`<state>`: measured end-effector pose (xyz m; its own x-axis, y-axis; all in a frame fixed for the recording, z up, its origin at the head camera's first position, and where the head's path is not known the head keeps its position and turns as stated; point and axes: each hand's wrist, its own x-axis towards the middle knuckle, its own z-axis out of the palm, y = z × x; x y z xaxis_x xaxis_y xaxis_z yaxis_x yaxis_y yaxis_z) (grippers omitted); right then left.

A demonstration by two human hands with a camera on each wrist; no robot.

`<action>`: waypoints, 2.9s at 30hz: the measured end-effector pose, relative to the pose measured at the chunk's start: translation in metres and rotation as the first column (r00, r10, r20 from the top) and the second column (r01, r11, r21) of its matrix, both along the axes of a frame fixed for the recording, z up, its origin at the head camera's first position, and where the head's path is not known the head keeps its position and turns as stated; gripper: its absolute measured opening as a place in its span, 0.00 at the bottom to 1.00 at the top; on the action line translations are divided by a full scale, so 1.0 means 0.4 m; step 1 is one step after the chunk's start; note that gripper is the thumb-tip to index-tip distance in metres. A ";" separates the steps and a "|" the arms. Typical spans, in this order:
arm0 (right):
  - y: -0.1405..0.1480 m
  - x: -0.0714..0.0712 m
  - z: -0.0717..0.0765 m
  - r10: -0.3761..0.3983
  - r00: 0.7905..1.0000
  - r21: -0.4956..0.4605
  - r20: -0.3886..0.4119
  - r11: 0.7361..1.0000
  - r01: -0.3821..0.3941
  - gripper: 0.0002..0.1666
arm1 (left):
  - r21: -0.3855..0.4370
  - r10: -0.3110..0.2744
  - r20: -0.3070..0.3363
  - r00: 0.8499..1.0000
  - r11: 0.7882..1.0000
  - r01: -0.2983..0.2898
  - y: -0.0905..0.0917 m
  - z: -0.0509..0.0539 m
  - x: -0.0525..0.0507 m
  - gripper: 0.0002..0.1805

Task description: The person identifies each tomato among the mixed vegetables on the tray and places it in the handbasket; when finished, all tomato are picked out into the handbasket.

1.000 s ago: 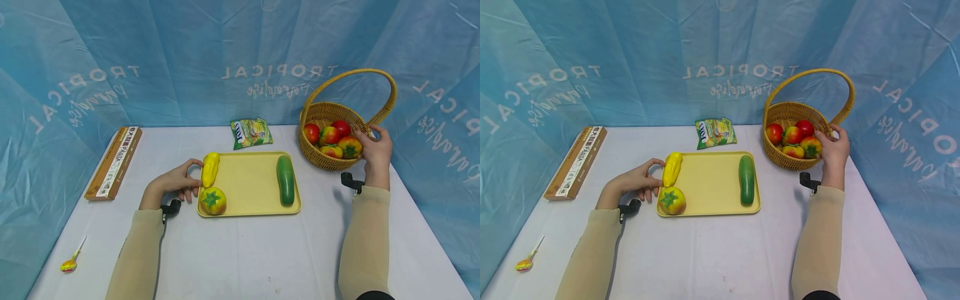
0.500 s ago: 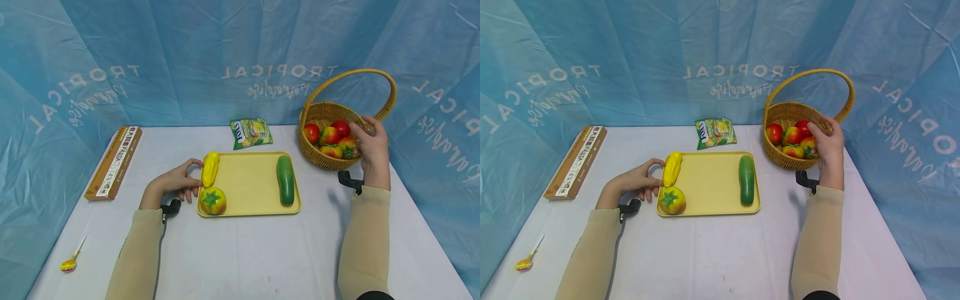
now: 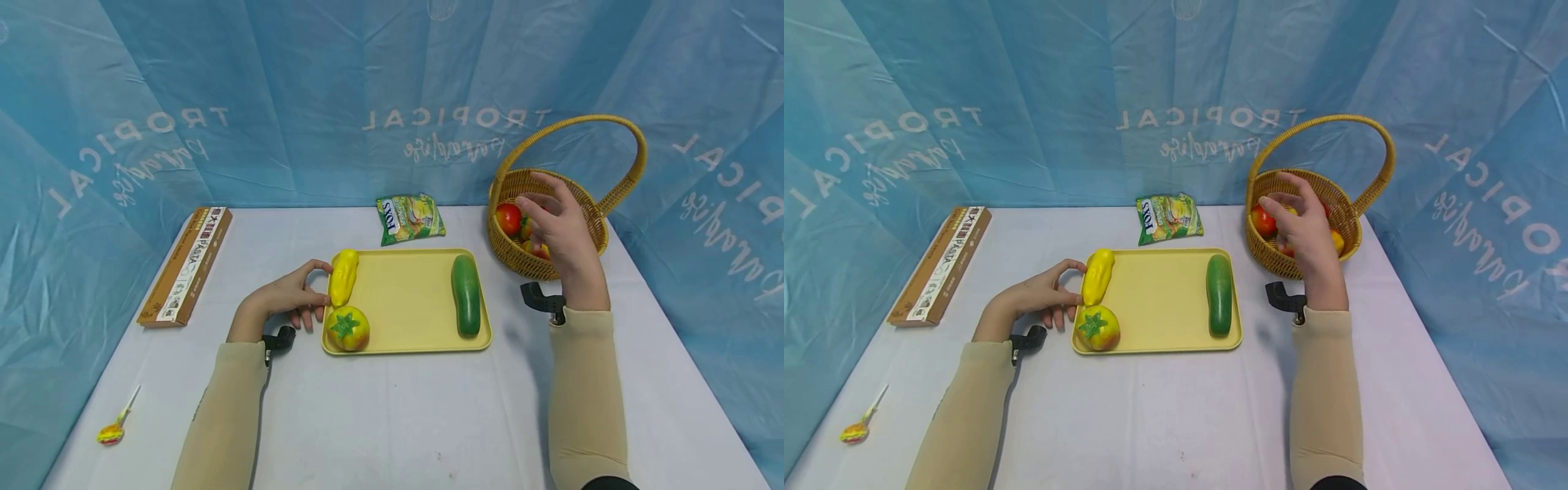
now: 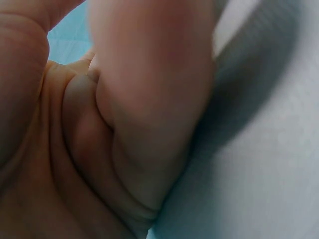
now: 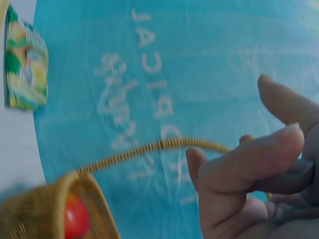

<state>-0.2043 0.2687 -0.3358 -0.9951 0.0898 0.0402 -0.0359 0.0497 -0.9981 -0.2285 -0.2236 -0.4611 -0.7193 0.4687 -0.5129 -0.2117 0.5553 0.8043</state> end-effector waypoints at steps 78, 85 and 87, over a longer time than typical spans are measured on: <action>-0.503 0.062 -0.255 0.713 0.554 0.266 0.431 0.486 -0.833 0.40 | -0.038 0.004 -0.008 1.000 0.999 -0.004 0.000 0.007 0.005 0.41; -0.505 0.066 -0.247 0.711 0.550 0.267 0.438 0.481 -0.835 0.42 | -0.036 0.003 -0.012 1.000 0.999 -0.004 0.003 0.010 0.001 0.41; -0.507 0.066 -0.248 0.707 0.551 0.274 0.442 0.479 -0.834 0.43 | -0.037 0.000 -0.014 1.000 0.999 -0.001 0.003 0.010 0.000 0.42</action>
<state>-0.1779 0.0657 -0.4349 -0.6242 -0.6819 -0.3813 -0.0434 0.5175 -0.8546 -0.2285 -0.2225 -0.4570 -0.7266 0.4493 -0.5198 -0.2013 0.5842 0.7862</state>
